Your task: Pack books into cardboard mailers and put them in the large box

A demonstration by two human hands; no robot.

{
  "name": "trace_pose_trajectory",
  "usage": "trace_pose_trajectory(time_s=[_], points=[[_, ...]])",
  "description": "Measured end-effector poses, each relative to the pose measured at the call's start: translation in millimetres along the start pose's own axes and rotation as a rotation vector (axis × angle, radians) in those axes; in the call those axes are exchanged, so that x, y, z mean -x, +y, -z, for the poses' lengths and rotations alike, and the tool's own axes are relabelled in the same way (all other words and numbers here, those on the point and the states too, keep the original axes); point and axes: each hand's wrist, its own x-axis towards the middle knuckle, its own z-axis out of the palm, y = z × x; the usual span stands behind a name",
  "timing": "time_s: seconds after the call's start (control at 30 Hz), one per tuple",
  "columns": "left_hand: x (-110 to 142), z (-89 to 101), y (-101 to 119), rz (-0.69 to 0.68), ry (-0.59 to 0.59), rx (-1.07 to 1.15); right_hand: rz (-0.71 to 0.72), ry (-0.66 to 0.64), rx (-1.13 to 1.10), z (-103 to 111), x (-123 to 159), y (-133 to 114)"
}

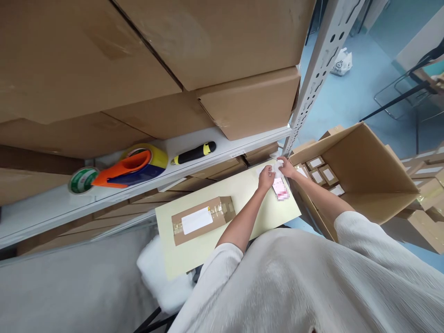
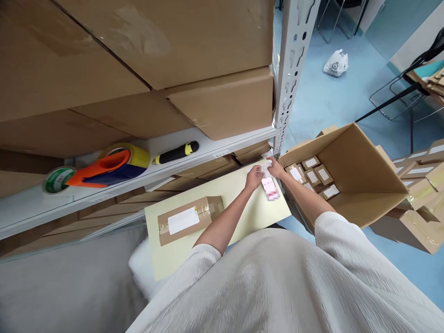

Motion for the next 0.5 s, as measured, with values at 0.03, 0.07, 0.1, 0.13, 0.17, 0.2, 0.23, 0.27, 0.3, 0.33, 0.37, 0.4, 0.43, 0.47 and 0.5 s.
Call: trace_pose_trajectory(time_s=[0.03, 0.07, 0.1, 0.13, 0.17, 0.2, 0.23, 0.27, 0.3, 0.33, 0.37, 0.4, 0.43, 0.47, 0.5], points=[[-1.2, -1.4, 0.0, -0.001, 0.026, -0.013, -0.015, -0.019, -0.036, -2.0, 0.6, -0.4], [-2.3, -2.3, -0.1, -0.002, 0.054, -0.025, -0.032, -0.034, -0.069, -3.8, 1.3, -1.1], [-3.3, -3.0, -0.4, -0.003, 0.082, -0.035, -0.045, -0.047, -0.096, -5.3, 2.1, -2.1], [-4.2, -3.4, -0.8, -0.001, 0.104, -0.041, -0.055, -0.062, -0.115, -6.4, 3.0, -3.2], [-5.0, -3.6, -1.3, 0.002, 0.119, -0.044, -0.06, -0.077, -0.128, -7.1, 3.9, -4.4], [-5.6, -3.8, -1.7, 0.006, 0.129, -0.043, -0.062, -0.091, -0.132, -7.6, 4.8, -5.6], [-6.0, -4.0, -2.1, 0.009, 0.134, -0.039, -0.058, -0.094, -0.128, -8.0, 5.7, -6.8], [-6.2, -4.2, -2.4, 0.009, 0.138, -0.033, -0.045, -0.084, -0.118, -8.3, 6.5, -7.8], [-6.3, -4.5, -2.6, 0.006, 0.141, -0.024, -0.025, -0.062, -0.106, -8.9, 7.1, -8.7], [-6.3, -4.8, -2.7, 0.002, 0.145, -0.013, -0.001, -0.031, -0.095, -9.7, 7.4, -9.2], [-6.2, -5.0, -2.6, 0.002, 0.148, 0.0, 0.022, 0.004, -0.086, -10.7, 7.3, -9.4], [-6.1, -5.1, -2.4, 0.01, 0.148, 0.016, 0.037, 0.032, -0.083, -12.0, 7.0, -9.2], [-6.0, -5.0, -2.2, 0.023, 0.147, 0.034, 0.042, 0.048, -0.087, -13.3, 6.4, -8.7], [-5.9, -4.6, -1.9, 0.039, 0.144, 0.053, 0.036, 0.052, -0.095, -14.6, 5.6, -7.9], [-5.8, -3.8, -1.5, 0.053, 0.141, 0.071, 0.024, 0.045, -0.107, -15.8, 4.7, -6.8]])
